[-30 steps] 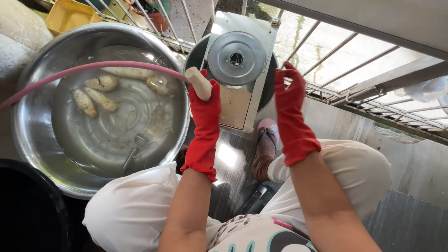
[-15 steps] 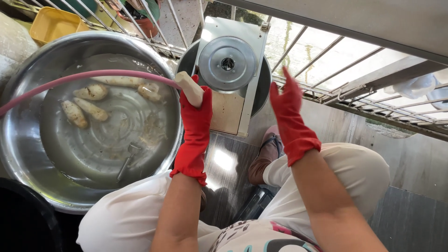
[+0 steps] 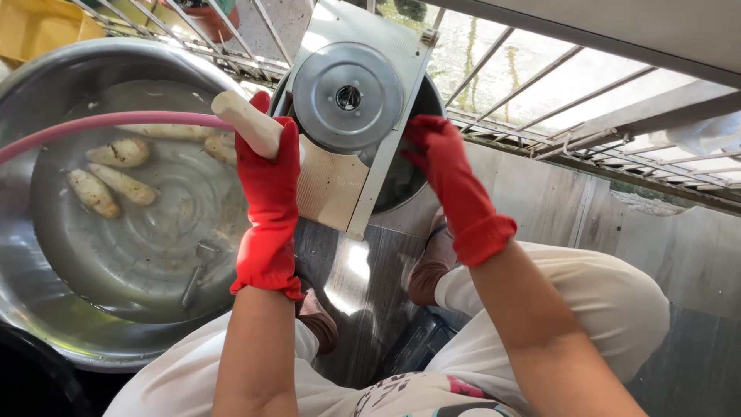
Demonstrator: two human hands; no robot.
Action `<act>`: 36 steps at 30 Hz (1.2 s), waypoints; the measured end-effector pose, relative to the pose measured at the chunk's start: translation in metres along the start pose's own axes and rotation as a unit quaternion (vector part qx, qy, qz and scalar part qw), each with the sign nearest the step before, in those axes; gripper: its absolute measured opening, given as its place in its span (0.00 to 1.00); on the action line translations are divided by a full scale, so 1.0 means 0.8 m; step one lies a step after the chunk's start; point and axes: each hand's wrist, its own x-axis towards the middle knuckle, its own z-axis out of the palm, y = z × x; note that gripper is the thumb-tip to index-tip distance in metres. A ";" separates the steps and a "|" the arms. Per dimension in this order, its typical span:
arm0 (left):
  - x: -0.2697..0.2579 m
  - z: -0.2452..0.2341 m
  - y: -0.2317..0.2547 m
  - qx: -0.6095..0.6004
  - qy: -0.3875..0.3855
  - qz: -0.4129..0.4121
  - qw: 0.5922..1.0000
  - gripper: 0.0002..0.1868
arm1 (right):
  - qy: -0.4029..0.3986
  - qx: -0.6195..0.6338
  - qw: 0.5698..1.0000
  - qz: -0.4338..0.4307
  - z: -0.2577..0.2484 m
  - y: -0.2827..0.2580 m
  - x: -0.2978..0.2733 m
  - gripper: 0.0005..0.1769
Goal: Slicing root vegetables using a manual slicing machine.
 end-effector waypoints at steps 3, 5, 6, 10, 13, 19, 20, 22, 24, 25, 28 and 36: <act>0.008 -0.028 0.028 -0.083 -0.036 -0.032 0.995 0.32 | -0.042 -0.318 0.932 -0.168 -0.092 0.145 0.251 0.31; 0.008 -0.049 0.047 -0.149 -0.060 -0.057 0.985 0.28 | -0.037 -0.318 0.934 -0.156 -0.113 0.108 0.217 0.31; 0.014 -0.057 0.056 -0.215 -0.082 -0.074 0.970 0.24 | -0.031 -0.313 0.937 -0.149 -0.057 0.101 0.208 0.31; 0.011 -0.046 0.054 -0.249 -0.097 -0.108 0.958 0.27 | -0.015 -0.296 0.948 -0.117 -0.017 0.104 0.255 0.29; 0.012 -0.037 0.053 -0.012 -0.023 -0.095 0.995 0.35 | -0.007 -0.281 0.955 -0.094 0.023 0.104 0.278 0.28; 0.012 -0.045 0.035 -0.127 -0.070 -0.070 0.987 0.25 | 0.018 -0.254 0.966 -0.037 0.099 0.103 0.298 0.26; 0.014 -0.051 0.037 -0.192 -0.108 -0.088 0.971 0.26 | 0.030 -0.250 0.967 -0.025 0.099 0.100 0.289 0.26; 0.010 -0.045 0.029 -0.259 -0.143 -0.104 0.949 0.27 | 0.049 -0.242 0.969 -0.008 0.095 0.094 0.279 0.25; -0.007 -0.029 0.005 -0.163 -0.075 -0.025 0.983 0.30 | 0.058 -0.234 0.971 0.009 0.096 0.097 0.275 0.24; -0.010 -0.027 0.004 -0.160 -0.070 -0.028 0.984 0.30 | 0.060 -0.230 0.971 0.019 0.093 0.103 0.257 0.24; -0.010 -0.026 0.015 -0.191 -0.067 -0.038 0.979 0.29 | 0.055 -0.224 0.972 0.047 0.091 0.108 0.211 0.23; 0.007 -0.031 0.053 -0.063 -0.039 -0.087 0.993 0.26 | 0.087 -0.188 0.971 0.118 0.153 0.093 0.170 0.21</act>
